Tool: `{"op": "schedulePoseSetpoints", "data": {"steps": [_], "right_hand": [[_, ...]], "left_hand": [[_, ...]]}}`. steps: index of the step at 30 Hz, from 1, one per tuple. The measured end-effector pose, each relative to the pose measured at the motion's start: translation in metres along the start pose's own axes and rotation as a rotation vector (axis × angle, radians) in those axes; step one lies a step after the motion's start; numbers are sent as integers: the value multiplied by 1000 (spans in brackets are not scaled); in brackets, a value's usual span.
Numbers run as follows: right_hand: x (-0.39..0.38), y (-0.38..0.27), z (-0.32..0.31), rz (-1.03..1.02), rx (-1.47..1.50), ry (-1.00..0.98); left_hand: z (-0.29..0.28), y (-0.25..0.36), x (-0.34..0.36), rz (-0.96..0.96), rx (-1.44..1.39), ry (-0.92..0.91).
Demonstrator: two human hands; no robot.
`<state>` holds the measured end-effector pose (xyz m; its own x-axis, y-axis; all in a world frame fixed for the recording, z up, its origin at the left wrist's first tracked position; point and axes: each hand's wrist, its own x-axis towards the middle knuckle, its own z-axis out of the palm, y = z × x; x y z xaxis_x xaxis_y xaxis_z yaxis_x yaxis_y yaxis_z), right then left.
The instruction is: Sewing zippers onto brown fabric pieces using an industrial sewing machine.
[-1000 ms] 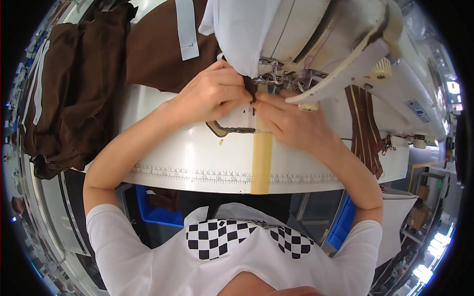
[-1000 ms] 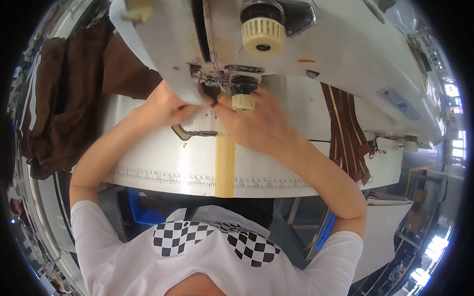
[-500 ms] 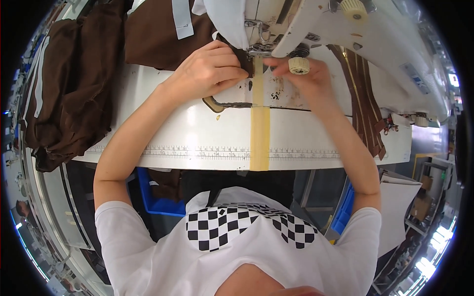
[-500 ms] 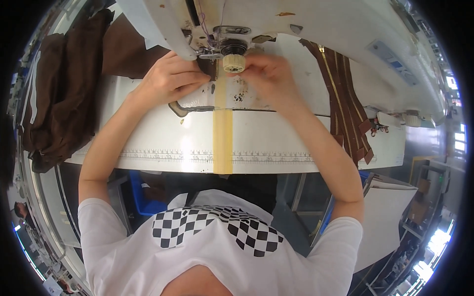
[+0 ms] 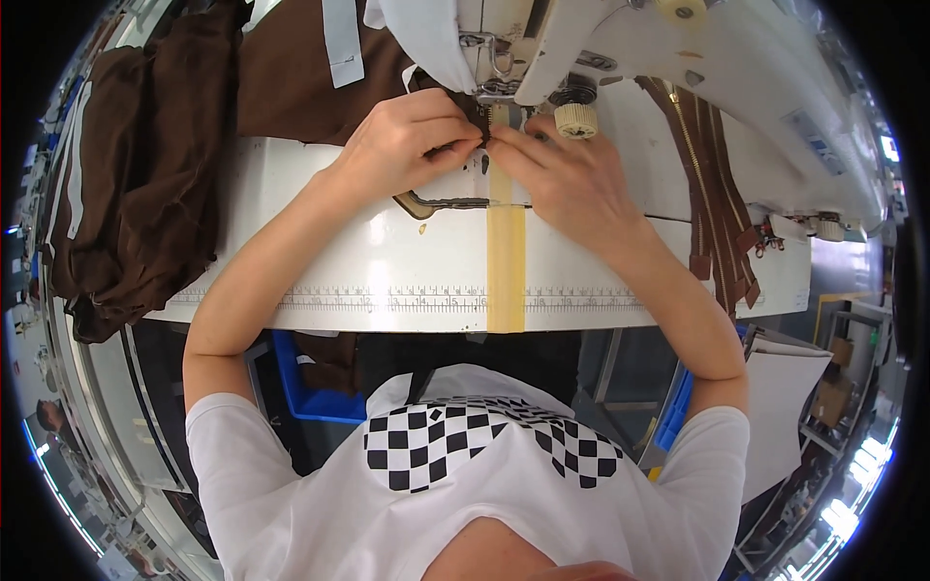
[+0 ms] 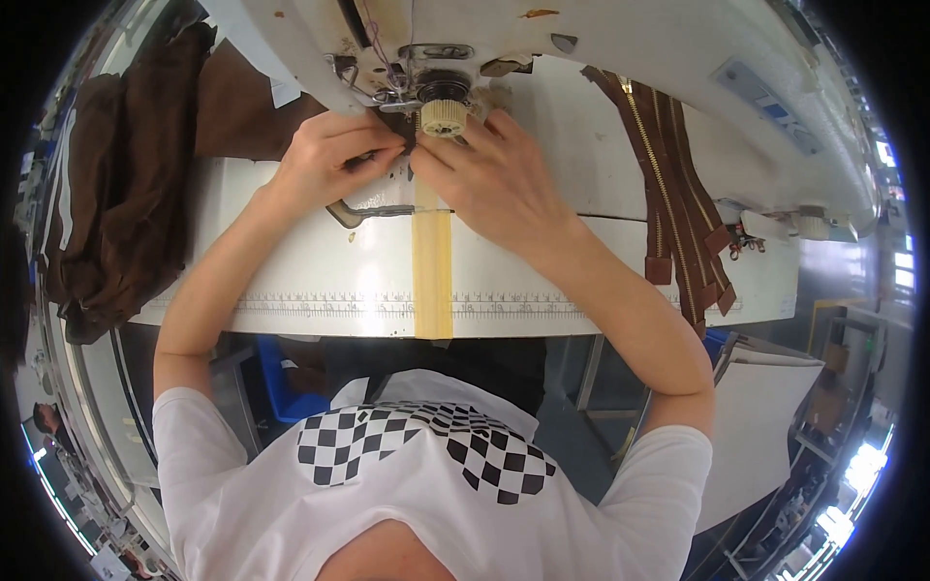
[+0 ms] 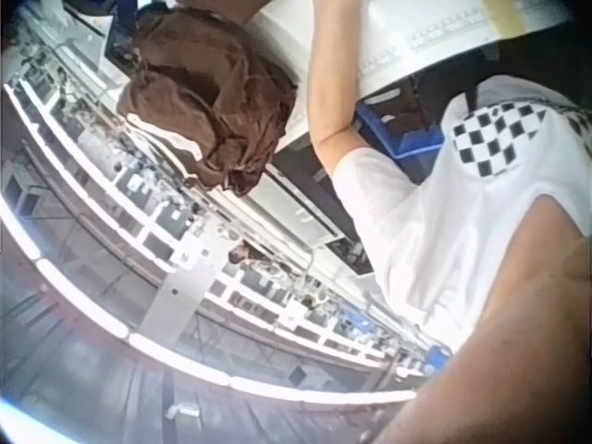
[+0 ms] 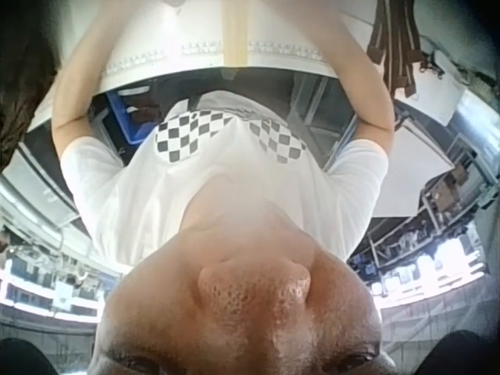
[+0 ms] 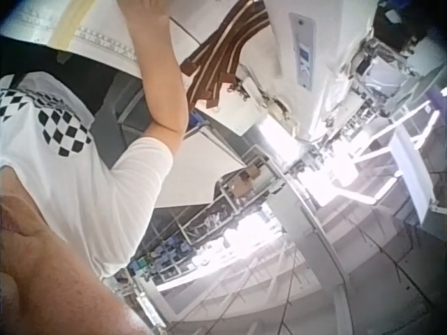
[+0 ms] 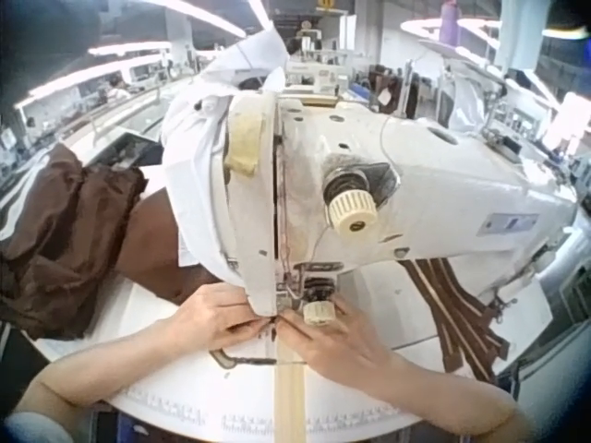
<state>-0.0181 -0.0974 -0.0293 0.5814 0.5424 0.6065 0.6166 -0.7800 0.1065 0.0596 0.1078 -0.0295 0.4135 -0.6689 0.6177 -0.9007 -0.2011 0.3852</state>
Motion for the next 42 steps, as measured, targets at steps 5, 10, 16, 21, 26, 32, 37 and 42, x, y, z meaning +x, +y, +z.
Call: {"op": "schedulePoseSetpoints", "data": {"steps": [5, 10, 16, 21, 26, 32, 37, 42], "right_hand": [[0, 0, 1, 31, 42, -3], [1, 0, 6, 57, 35, 43], [12, 3, -5, 119, 52, -44], [10, 3, 7, 120, 120, 58], [10, 0, 9, 210, 190, 89], [8, 1, 17, 215, 182, 159], [9, -1, 8, 165, 18, 65], [5, -8, -2, 172, -32, -18]], "left_hand": [[-1, -5, 1, 222, 116, -36], [0, -12, 0, 221, 61, -44], [-5, -13, 3, 14, -52, -58], [-6, -13, 5, -56, -80, -63], [-9, -17, 7, 205, 69, -116], [-14, -14, 8, 254, 109, -112], [-17, -17, 7, 212, 97, -139], [-29, -29, 5, 149, 168, -152]]}}
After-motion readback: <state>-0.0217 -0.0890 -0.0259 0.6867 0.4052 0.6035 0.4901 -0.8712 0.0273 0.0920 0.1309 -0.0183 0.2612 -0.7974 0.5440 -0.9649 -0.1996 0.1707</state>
